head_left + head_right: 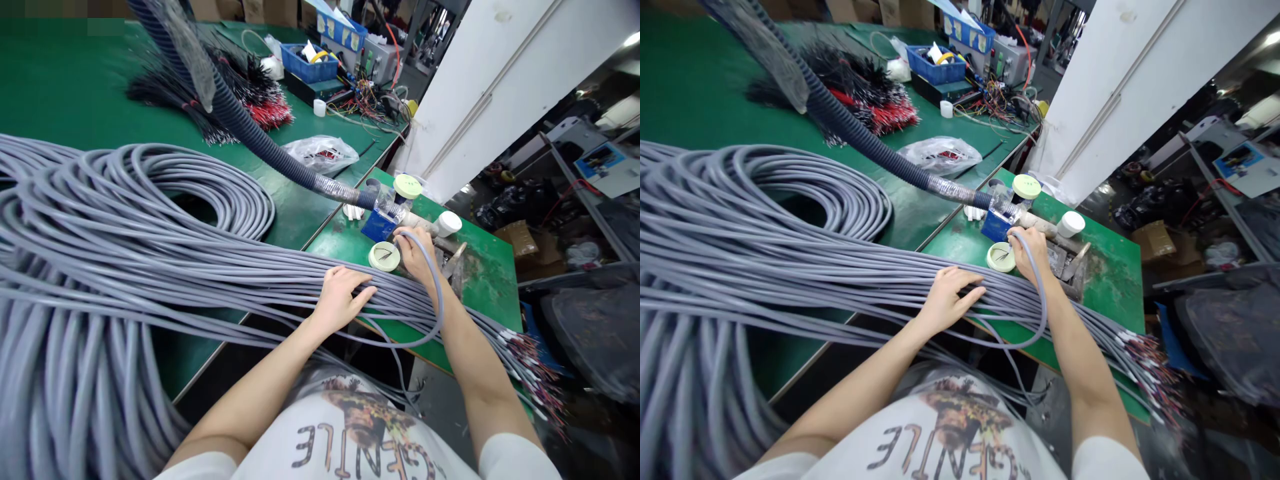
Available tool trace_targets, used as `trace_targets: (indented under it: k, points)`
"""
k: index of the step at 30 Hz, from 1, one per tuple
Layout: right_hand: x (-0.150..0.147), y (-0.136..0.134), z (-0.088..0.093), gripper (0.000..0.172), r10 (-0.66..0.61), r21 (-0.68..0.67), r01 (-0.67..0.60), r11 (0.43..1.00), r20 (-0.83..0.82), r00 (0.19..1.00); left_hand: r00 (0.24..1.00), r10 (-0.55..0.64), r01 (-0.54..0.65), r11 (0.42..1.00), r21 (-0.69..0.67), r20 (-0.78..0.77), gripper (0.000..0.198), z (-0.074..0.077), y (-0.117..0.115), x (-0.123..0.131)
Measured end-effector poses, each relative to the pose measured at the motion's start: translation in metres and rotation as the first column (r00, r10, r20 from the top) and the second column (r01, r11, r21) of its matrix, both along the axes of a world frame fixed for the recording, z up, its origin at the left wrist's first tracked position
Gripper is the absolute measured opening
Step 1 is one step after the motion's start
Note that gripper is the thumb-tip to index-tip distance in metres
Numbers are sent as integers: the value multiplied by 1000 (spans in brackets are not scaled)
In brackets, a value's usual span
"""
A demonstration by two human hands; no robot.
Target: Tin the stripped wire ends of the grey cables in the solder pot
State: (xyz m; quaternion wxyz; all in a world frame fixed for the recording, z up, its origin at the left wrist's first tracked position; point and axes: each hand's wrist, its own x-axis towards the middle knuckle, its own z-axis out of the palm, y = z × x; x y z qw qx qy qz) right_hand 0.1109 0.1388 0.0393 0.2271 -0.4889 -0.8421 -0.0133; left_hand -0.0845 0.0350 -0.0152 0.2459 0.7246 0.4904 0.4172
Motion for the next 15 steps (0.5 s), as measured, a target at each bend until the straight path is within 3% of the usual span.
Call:
trace_targets:
  k: [5, 10, 15]
  points:
    - [6, -7, 16, 20, 11, 75, -8, 997, -31, 999, 1000, -9, 9, 1000, -7, -8, 22, 1, 0, -1]
    - [43, -12, 37, 19, -86, 179, 88, 980, -21, 996, 1000, -21, 21, 1000, -22, -22, 22, 3, 0, -2]
    - [89, -5, 30, 19, -256, 186, 245, 952, 37, 966, 999, -20, 19, 999, -26, -29, 22, 3, 1, -2]
